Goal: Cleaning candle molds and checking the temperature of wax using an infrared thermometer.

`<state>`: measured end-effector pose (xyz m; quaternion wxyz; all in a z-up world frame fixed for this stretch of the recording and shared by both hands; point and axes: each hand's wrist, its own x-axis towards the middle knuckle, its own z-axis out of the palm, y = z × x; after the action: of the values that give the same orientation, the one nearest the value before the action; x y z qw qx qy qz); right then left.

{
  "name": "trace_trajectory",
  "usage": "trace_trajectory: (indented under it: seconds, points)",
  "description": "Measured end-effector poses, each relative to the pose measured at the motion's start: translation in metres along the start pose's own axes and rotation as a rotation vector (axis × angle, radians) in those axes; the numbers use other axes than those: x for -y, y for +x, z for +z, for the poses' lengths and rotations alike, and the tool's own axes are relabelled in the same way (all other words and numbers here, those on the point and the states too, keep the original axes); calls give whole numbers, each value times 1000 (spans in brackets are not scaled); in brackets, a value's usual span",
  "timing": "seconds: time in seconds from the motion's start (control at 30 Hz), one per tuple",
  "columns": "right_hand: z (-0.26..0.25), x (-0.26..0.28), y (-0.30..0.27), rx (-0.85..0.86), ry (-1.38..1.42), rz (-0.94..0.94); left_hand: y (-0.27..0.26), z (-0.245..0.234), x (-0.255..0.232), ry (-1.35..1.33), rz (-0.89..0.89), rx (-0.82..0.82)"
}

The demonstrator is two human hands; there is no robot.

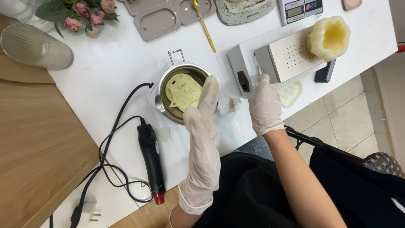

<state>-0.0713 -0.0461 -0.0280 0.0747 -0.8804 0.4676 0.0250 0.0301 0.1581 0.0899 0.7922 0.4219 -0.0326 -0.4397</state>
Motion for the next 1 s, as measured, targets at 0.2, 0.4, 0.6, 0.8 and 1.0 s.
trace_trajectory:
  seconds: [0.2, 0.4, 0.6, 0.8, 1.0]
  points:
    - [-27, 16, -7, 7, -15, -4, -1, -5, -2, -24, 27, -29]
    - [-12, 10, -1, 74, -53, 11, 1, -6, -3, -56, 5, 23]
    - [-43, 12, -32, 102, -134, 10, 3, -5, 9, -58, 39, 21]
    - [-41, -7, -40, 5, -58, -30, 5, 9, -6, 0, -80, 68]
    - [-34, -3, -34, 32, -40, -11, -3, -4, 11, -14, -24, 24]
